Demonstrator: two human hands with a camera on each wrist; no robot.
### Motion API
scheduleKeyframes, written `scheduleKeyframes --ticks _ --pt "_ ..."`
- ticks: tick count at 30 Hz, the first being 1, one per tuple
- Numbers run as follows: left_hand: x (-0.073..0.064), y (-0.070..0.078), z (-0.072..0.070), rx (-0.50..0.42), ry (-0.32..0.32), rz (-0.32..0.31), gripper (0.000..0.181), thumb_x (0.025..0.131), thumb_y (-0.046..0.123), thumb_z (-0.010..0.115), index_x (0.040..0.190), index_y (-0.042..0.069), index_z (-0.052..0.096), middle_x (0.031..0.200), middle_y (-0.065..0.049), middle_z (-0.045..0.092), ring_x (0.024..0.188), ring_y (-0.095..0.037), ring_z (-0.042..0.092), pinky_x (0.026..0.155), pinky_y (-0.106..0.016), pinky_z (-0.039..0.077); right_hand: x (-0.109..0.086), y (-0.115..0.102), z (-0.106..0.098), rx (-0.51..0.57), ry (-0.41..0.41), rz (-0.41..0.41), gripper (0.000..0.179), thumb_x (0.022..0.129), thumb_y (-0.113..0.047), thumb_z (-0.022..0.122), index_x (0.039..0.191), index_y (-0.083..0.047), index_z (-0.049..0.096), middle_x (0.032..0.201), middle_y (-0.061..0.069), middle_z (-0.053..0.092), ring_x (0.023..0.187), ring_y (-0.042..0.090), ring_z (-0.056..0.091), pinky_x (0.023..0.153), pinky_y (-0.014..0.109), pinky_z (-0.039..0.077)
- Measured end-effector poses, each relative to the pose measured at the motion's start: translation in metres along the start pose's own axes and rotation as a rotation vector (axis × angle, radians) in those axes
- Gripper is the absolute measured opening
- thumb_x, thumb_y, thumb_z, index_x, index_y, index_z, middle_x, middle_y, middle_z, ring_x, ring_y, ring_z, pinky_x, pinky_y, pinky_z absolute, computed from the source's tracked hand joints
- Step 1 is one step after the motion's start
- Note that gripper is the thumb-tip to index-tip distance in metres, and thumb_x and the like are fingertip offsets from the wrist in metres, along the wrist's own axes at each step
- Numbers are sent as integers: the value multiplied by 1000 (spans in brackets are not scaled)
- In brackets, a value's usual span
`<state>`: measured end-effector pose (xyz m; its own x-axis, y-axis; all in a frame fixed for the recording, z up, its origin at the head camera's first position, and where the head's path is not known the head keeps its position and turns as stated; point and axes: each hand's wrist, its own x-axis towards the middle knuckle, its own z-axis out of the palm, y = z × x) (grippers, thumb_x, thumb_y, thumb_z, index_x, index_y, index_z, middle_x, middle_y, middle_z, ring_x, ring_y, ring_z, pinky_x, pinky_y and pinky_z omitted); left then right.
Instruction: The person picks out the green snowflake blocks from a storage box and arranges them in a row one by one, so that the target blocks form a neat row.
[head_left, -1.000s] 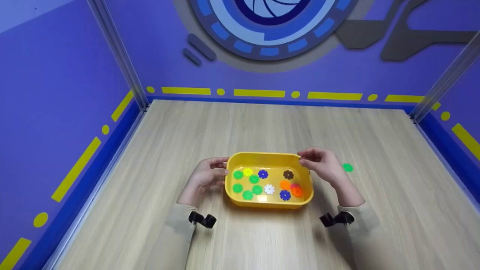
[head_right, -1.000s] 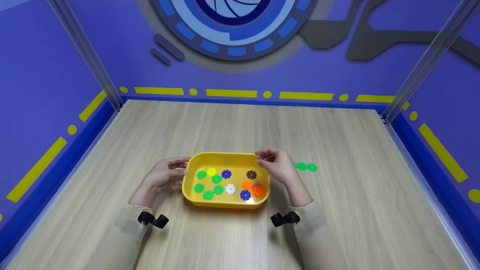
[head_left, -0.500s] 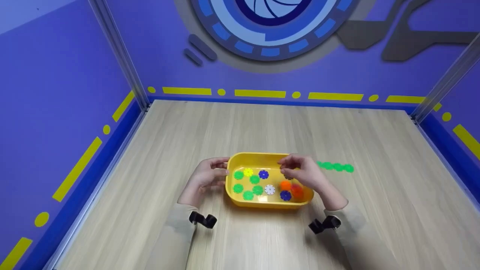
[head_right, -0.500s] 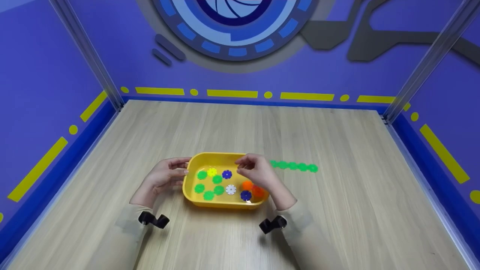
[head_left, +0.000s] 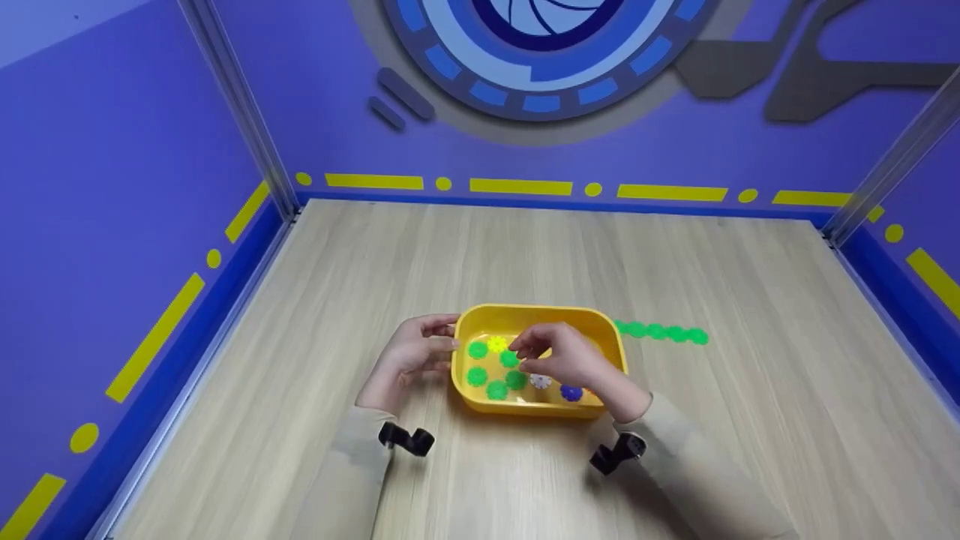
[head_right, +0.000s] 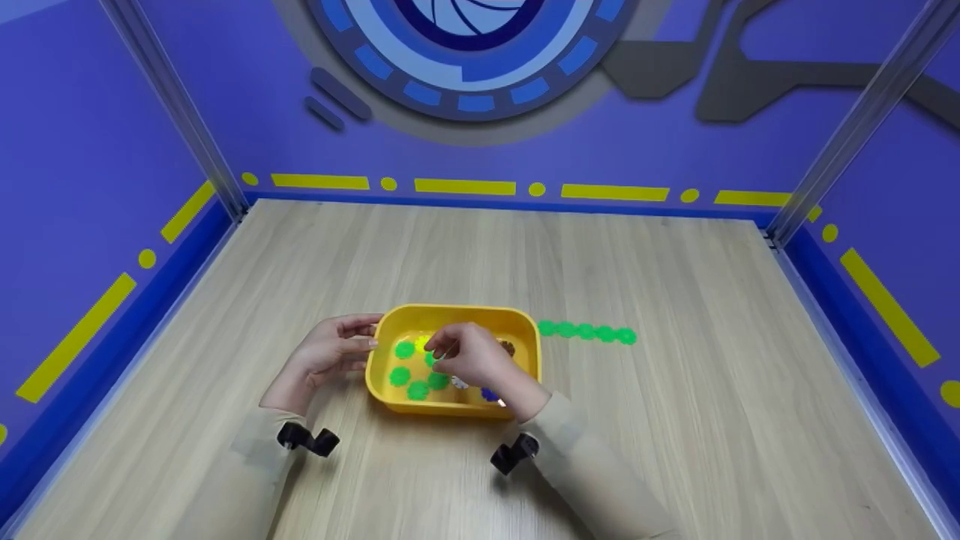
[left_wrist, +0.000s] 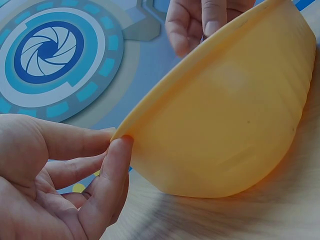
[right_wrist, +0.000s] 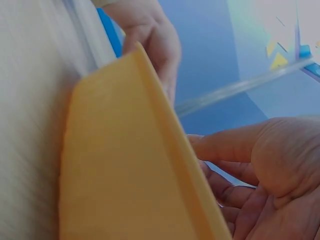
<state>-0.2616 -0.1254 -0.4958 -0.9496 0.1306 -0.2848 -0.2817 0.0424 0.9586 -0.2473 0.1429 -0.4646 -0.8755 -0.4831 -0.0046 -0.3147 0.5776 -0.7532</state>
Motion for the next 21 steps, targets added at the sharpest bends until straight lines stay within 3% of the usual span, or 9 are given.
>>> scheduleKeyframes --ticks 5,13,21 --pt "0 0 0 6 -10 -1 52 89 -5 70 140 5 63 112 -9 63 84 -15 66 63 -28 64 5 -8 13 -22 -46 -21 19 87 -4 79 106 -2 76 97 10 75 86 15 65 84 36 61" --pt "-2 1 -1 10 -18 -10 52 90 -5 70 141 6 62 114 -10 63 83 -17 68 64 -28 64 12 -9 30 -103 -129 -35 20 82 2 77 101 -4 77 93 4 75 84 13 64 83 36 61" --pt "-2 2 -1 12 -22 -12 52 90 -5 69 141 7 62 117 -12 63 83 -17 68 65 -27 64 15 -5 40 -189 -139 -14 21 82 -5 83 101 -11 78 99 1 75 91 15 62 93 40 59"
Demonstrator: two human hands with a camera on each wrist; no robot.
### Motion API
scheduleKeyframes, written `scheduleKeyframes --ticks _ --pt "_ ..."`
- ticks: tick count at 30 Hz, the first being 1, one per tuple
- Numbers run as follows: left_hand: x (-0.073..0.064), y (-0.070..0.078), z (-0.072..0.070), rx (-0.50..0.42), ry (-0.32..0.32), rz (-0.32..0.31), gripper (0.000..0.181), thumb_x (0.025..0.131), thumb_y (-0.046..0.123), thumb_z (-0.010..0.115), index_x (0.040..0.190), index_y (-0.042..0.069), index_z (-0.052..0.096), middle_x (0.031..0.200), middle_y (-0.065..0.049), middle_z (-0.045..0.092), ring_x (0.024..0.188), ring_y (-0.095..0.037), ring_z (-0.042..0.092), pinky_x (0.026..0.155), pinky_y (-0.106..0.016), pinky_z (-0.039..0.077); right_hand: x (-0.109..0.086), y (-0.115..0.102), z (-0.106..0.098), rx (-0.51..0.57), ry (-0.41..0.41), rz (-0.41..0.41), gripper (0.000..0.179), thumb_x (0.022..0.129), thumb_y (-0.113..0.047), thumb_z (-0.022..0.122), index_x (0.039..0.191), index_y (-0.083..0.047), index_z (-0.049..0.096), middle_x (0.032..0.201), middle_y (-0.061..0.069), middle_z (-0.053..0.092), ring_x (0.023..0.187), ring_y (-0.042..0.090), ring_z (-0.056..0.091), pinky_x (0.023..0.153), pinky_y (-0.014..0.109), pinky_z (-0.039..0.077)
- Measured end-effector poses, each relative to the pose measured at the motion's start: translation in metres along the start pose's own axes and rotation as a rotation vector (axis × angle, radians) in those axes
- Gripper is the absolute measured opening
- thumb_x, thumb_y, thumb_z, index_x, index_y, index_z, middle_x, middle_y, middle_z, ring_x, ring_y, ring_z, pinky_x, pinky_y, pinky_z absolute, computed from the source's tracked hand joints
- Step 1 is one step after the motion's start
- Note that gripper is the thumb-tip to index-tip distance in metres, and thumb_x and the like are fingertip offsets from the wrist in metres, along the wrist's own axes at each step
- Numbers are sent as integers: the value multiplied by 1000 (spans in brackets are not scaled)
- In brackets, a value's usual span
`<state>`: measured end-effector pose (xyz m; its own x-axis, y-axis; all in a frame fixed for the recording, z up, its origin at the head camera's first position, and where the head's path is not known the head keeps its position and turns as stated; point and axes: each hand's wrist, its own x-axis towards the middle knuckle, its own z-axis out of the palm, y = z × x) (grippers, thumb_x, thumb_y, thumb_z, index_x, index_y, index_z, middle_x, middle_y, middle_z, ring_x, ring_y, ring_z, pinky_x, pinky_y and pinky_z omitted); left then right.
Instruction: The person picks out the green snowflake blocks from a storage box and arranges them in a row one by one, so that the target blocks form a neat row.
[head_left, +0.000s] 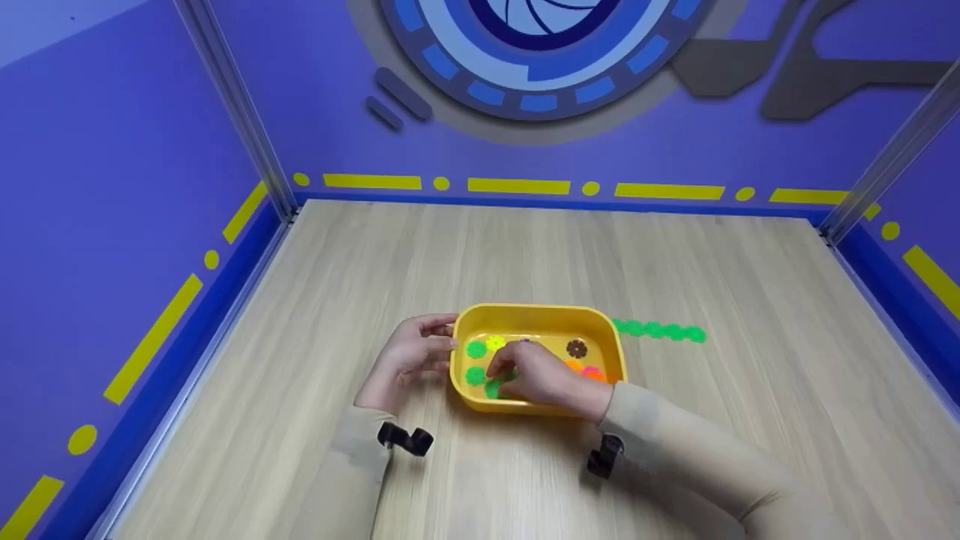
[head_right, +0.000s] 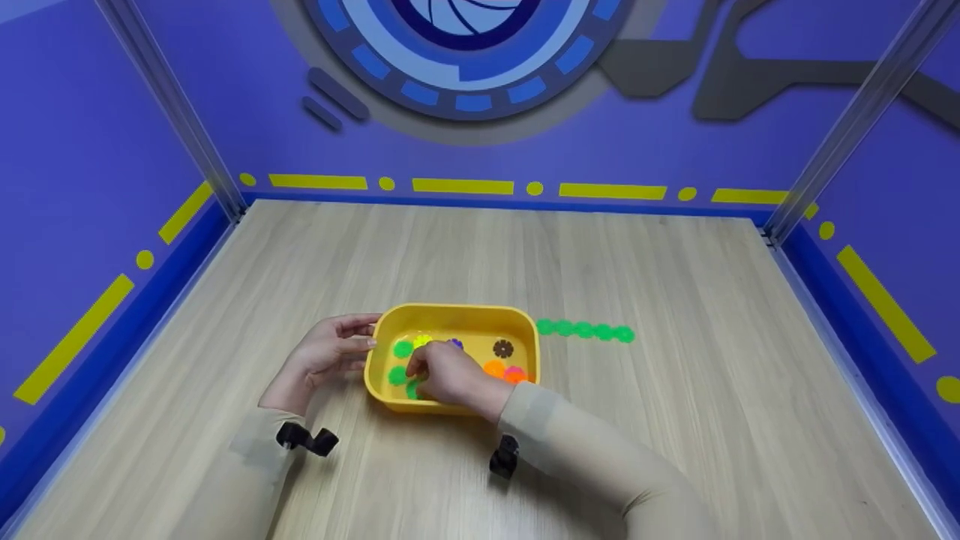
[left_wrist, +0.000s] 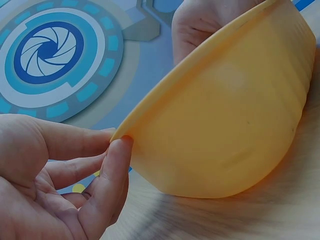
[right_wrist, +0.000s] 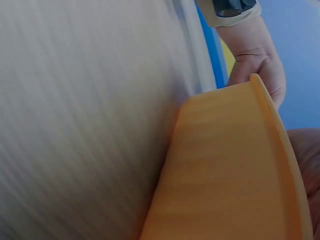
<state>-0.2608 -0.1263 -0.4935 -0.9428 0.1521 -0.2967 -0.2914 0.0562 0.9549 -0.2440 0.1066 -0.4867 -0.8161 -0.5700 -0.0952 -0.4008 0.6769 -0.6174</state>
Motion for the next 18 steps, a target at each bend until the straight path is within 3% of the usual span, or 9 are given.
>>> scheduleKeyframes --ticks 8,18 --pt "0 1 0 -15 9 -5 53 89 -5 70 140 6 63 116 -12 63 81 -15 68 64 -27 64 7 4 4 -39 -14 -49 25 79 -5 87 102 -10 79 97 4 73 90 20 60 88 38 55" --pt "0 0 1 -37 -10 5 52 90 -7 68 141 4 61 115 -12 63 82 -17 68 63 -27 64 7 6 5 -33 -53 -37 27 80 -1 82 105 -10 78 97 3 72 88 15 58 87 35 56"
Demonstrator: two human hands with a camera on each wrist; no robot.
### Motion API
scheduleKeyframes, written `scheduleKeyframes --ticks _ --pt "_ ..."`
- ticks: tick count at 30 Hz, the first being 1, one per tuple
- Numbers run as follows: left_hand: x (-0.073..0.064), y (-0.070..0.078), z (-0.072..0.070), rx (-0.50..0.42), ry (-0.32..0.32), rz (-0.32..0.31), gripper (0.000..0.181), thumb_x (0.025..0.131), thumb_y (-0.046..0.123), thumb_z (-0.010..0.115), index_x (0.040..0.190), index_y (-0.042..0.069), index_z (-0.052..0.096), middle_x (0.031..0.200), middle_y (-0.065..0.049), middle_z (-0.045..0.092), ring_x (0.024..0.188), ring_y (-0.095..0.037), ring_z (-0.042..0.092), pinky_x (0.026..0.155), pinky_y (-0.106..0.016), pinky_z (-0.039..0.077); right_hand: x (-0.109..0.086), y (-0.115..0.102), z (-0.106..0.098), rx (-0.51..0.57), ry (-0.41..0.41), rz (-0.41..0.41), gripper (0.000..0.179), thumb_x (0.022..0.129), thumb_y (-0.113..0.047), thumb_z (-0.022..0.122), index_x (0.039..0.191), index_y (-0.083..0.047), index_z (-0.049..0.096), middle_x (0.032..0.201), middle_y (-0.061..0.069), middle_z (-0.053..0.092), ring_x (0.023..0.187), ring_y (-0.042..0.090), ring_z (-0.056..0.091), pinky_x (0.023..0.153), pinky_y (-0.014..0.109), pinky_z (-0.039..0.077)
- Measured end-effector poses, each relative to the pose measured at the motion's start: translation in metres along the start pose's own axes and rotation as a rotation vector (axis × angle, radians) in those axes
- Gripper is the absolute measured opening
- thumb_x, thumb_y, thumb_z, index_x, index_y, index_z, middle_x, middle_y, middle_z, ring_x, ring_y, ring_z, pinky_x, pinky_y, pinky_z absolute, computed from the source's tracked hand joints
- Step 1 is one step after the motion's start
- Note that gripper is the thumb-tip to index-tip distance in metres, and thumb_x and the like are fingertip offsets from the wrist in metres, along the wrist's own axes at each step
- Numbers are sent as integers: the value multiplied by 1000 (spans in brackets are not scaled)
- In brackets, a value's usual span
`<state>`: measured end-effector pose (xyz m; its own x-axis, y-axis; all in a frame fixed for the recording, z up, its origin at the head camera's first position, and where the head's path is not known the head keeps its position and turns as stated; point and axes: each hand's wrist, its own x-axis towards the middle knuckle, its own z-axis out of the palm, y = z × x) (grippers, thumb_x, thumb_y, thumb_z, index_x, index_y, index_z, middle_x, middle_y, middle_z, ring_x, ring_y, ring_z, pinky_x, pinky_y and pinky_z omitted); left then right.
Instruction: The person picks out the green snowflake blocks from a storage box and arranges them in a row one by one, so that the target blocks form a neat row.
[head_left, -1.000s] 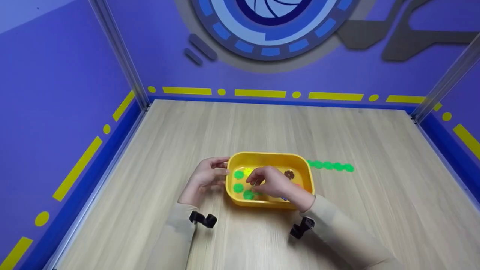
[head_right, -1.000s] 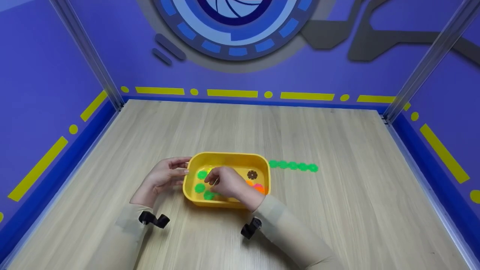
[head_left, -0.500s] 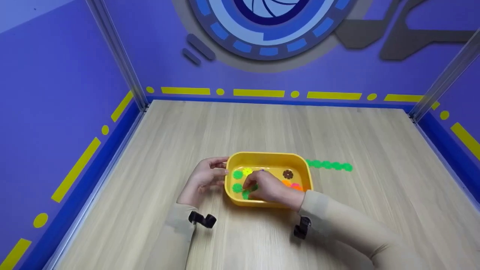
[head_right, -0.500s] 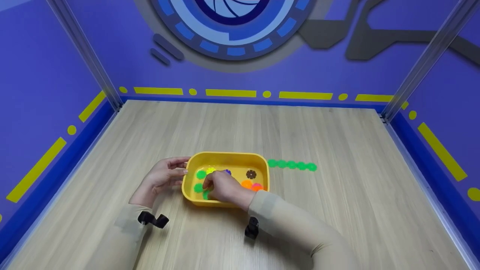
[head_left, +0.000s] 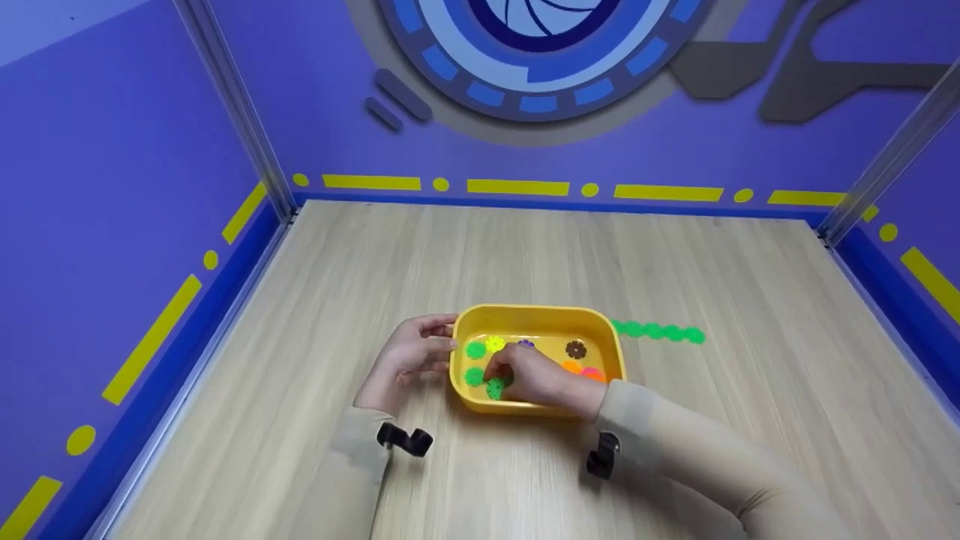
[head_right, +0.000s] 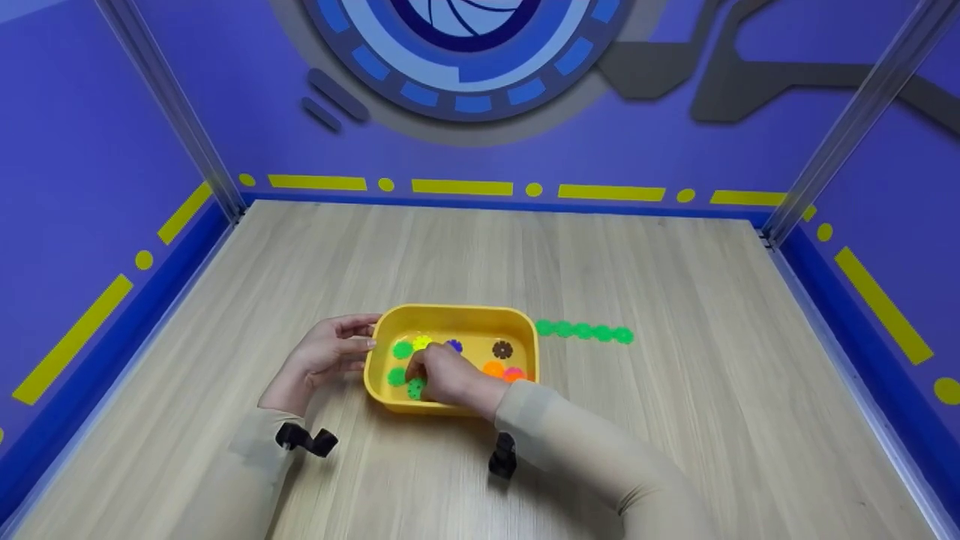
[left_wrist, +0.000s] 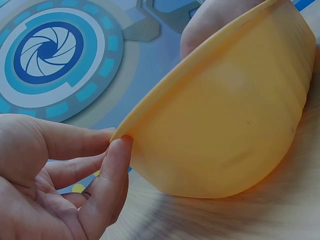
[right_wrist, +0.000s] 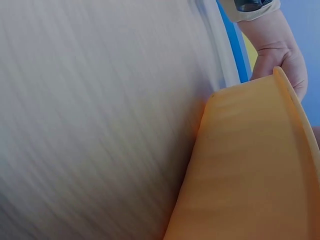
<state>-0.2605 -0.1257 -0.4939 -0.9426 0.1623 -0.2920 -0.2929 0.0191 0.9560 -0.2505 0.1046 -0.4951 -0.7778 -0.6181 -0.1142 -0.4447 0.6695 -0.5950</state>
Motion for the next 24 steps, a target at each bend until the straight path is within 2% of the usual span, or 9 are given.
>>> scheduleKeyframes --ticks 6,11,16,21,24 --pt "-2 2 1 9 14 -9 52 90 -5 69 139 7 63 119 -13 64 82 -14 67 62 -25 63 -2 -1 -1 -55 57 -23 24 73 2 82 92 -12 78 87 1 66 85 15 52 81 33 46" --pt "-2 3 1 16 14 -12 52 90 -5 69 140 8 63 119 -13 62 81 -14 67 63 -25 63 -4 -2 -3 -27 62 -24 23 74 4 80 88 -15 77 87 -4 69 84 14 56 82 32 52" --pt "-2 2 1 11 13 -10 52 90 -6 69 140 7 63 120 -14 63 83 -15 67 63 -26 63 -8 -1 -8 7 58 -51 19 80 3 77 87 -15 77 84 -5 72 78 11 58 76 28 56" --pt "-1 1 0 15 10 -9 52 90 -5 69 141 6 62 119 -13 63 86 -16 67 65 -27 64 -12 1 -14 50 55 -14 18 81 2 75 89 -13 76 84 -2 71 77 11 58 70 26 53" --pt "0 0 0 18 15 -4 52 90 -5 69 140 5 62 119 -14 63 85 -16 67 65 -27 64 -15 2 -18 95 62 26 19 81 3 75 92 -13 76 86 -1 70 80 13 59 72 26 54"
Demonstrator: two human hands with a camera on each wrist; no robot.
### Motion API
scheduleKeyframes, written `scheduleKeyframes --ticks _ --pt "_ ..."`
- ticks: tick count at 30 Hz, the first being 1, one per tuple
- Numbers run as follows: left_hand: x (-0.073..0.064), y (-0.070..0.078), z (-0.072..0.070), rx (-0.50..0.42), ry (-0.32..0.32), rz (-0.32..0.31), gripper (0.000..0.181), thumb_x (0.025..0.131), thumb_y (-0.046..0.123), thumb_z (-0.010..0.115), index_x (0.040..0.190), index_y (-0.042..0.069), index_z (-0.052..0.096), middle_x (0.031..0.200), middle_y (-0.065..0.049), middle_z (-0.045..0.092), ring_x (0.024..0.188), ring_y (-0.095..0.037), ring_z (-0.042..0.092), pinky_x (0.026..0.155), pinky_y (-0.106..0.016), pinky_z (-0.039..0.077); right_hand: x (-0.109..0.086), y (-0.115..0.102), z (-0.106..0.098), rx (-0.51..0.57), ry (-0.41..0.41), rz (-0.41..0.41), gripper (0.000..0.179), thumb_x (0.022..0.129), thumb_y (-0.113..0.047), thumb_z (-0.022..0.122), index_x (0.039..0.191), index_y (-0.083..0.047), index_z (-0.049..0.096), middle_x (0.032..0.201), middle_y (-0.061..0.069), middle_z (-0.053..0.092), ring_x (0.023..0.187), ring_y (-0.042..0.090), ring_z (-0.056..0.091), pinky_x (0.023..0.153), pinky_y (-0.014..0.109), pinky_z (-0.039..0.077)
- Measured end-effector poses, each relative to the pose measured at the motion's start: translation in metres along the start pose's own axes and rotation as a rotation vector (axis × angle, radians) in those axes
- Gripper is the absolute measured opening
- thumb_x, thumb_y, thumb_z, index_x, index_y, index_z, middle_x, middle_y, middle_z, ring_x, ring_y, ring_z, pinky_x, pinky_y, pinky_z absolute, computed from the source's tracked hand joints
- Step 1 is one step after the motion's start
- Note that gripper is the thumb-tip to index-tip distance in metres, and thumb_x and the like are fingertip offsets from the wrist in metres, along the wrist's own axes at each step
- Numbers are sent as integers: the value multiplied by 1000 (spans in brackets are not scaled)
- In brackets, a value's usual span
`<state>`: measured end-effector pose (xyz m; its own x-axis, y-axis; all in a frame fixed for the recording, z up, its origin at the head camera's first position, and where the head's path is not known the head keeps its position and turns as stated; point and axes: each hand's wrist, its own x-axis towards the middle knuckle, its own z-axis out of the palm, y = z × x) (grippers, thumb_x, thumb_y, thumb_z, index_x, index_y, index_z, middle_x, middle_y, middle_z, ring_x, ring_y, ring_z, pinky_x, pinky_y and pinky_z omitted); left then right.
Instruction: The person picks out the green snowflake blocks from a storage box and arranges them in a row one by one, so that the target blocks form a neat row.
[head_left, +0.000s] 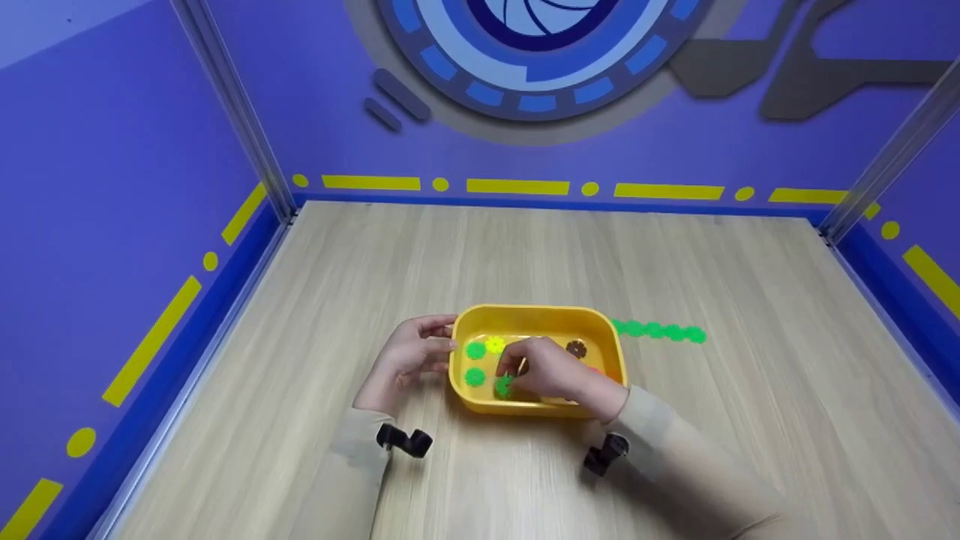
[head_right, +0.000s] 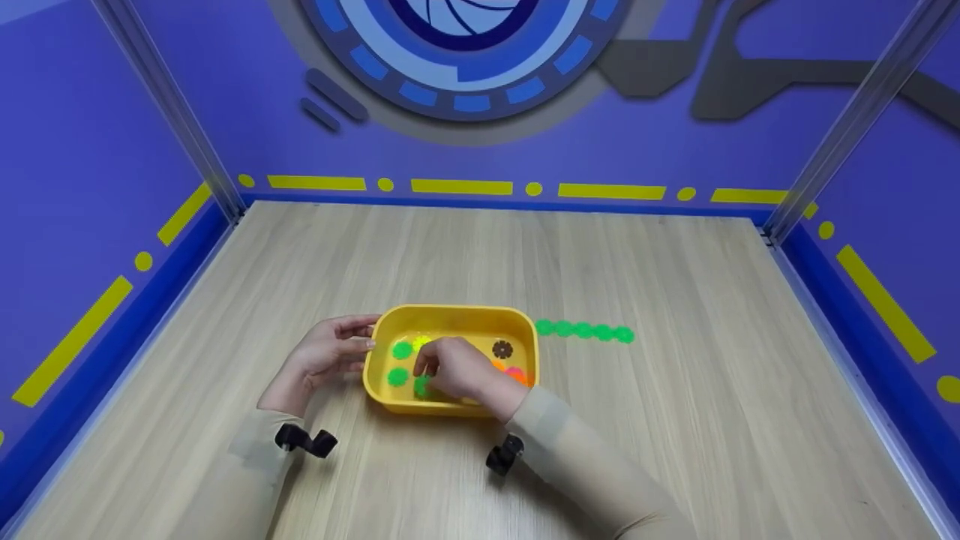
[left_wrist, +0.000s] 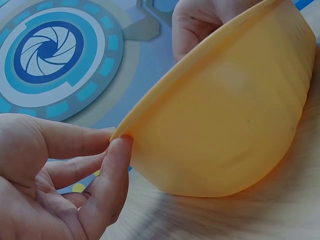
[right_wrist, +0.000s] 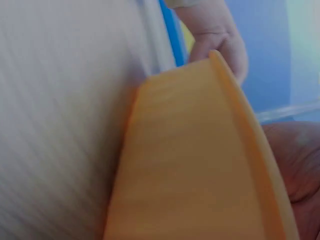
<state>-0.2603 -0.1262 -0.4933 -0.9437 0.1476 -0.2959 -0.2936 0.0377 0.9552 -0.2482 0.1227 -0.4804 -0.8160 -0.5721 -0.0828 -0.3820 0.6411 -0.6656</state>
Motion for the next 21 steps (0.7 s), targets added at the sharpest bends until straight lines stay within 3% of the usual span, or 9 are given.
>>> scheduleKeyframes --ticks 8,21 --pt "-1 1 0 -2 4 -1 52 90 -6 69 140 6 63 117 -12 63 83 -15 67 64 -27 64 -9 5 -13 108 49 78 15 84 -3 79 98 -9 77 89 2 72 77 17 64 70 27 58" --pt "0 -1 0 1 16 -11 51 90 -4 70 139 8 64 113 -9 63 84 -15 66 63 -27 63 -19 19 -23 248 107 87 20 86 -2 78 106 -2 76 102 16 74 81 17 70 73 29 63"
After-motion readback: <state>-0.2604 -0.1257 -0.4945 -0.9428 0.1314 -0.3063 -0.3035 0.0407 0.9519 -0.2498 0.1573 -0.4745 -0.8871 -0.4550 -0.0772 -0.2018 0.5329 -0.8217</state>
